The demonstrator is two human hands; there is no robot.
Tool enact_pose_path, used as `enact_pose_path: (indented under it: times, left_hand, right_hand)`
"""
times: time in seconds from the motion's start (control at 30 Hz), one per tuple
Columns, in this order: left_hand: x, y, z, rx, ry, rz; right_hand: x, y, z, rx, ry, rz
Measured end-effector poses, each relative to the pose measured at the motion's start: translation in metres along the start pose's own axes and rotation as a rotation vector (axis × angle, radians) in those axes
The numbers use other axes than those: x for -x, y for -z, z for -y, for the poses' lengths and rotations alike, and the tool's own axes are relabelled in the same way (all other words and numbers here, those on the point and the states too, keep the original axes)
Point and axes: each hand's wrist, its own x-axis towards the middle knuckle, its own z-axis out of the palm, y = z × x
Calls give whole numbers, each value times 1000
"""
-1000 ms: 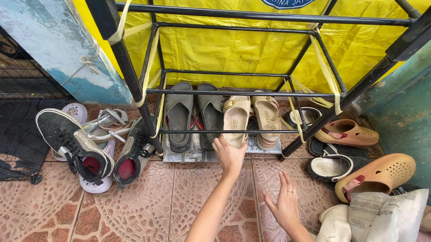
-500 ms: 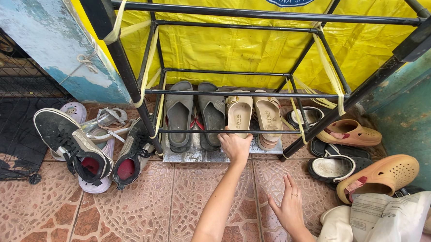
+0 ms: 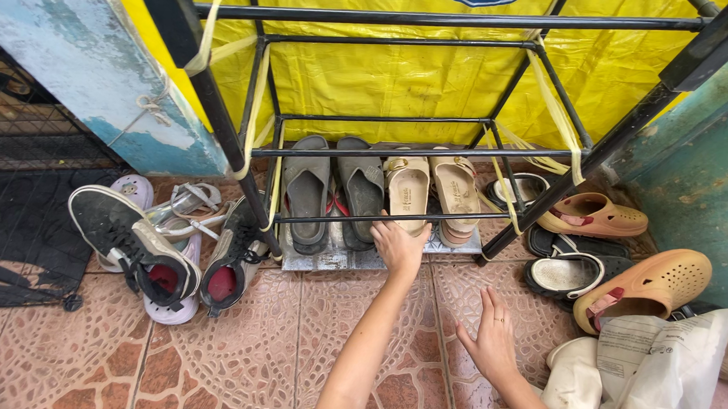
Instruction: The person organizes various footwear by picking up pairs of sandals, flip-flops, sneakers, and boots from the floor and placing them onto a metal shoe rack. The person handles each pair individually and arranges them on the rack's shelves.
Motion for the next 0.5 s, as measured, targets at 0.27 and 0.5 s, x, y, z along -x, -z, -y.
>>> enact_pose_path:
  times: [0.27,0.5]
  left_hand:
    - [45,53,58,44,-239,6]
    - [46,115,126,-33,-264,-84]
  right_hand:
    - [-8,-23,37,-84,128,-12]
    - [-25,-53,105,-160,322,50]
